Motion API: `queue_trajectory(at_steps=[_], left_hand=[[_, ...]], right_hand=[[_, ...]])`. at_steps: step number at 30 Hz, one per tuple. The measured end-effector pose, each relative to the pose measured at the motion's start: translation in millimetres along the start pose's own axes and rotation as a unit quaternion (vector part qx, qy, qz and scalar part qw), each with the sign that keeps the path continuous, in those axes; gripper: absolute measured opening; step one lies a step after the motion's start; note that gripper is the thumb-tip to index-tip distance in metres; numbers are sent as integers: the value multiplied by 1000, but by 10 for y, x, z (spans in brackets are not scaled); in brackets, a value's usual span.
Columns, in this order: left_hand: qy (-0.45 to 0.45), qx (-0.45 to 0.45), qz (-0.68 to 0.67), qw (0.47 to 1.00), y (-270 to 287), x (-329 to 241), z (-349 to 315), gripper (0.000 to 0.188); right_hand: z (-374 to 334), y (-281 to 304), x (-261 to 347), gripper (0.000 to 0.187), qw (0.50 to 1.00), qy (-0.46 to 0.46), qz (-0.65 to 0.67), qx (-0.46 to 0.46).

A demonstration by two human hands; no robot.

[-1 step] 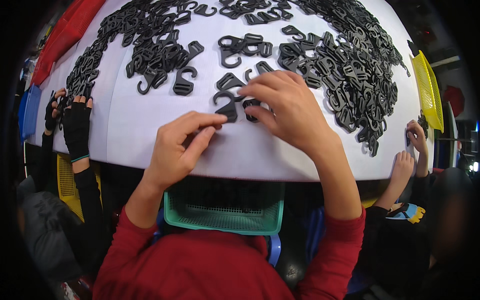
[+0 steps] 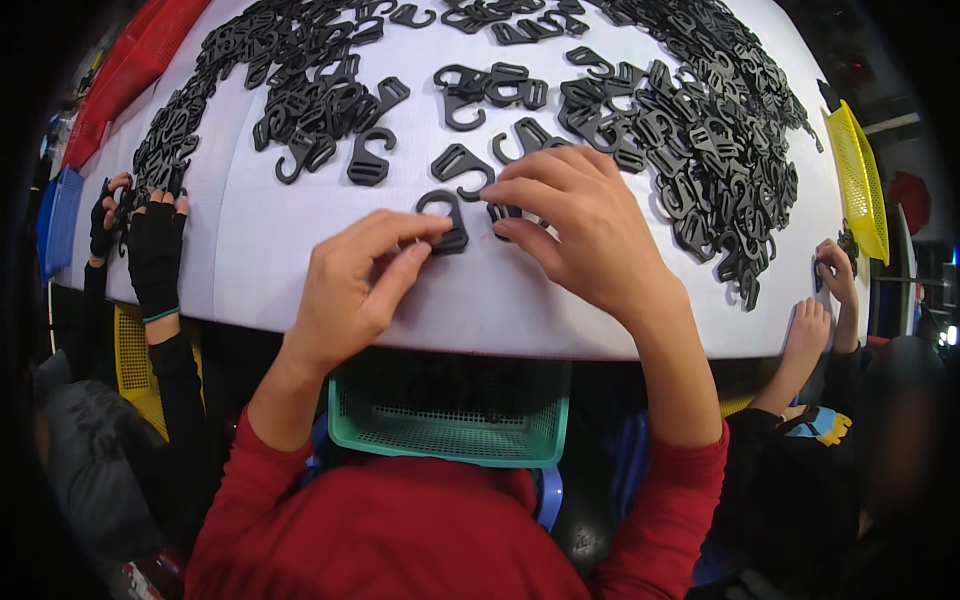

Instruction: The person sits at a table and sorts a large pile of black plastic hooks by hand. They pick up individual hooks, orient them, and place them into a green basket positioned under the table. Other people are also sorting hooks at the same table.

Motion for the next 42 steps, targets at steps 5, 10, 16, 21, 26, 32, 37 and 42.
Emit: queue_trajectory(at_steps=[5,10,16,21,26,32,37,42], left_hand=[[-105,-63,181,976,33,69,143,22],[-87,21,201,975,35,16,25,21],[-164,-36,298,940,9,71,369,27],[-175,18,336,925,-129,79,380,29],[-179,-9,269,946,-72,11,337,23],[-239,29,316,918,-380,-59,751,28],[-266,57,297,915,-648,17,950,28],[-206,83,211,952,-506,-61,958,21]], right_hand=[[-338,30,116,26,987,-123,-19,-97],[-440,-120,274,24,994,-66,-54,-61],[-222,-67,87,26,987,-68,-66,-132],[-198,-236,9,29,987,-68,-117,-82],[-460,-1,10,24,985,-118,-31,-120],[-711,-51,-73,34,948,-214,-129,-195],[-743,-119,21,28,950,-210,-129,-193],[-814,-39,-13,12,955,-200,-23,-218]])
Point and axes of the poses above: each hand's wrist, its own z-axis towards the middle knuckle, its own y-axis out of the back of the hand, x = y × z, the point moved 2 cm from there along z, towards the middle knuckle, and after that the axes turned 3 degrees about z, right-handed, at the moved point
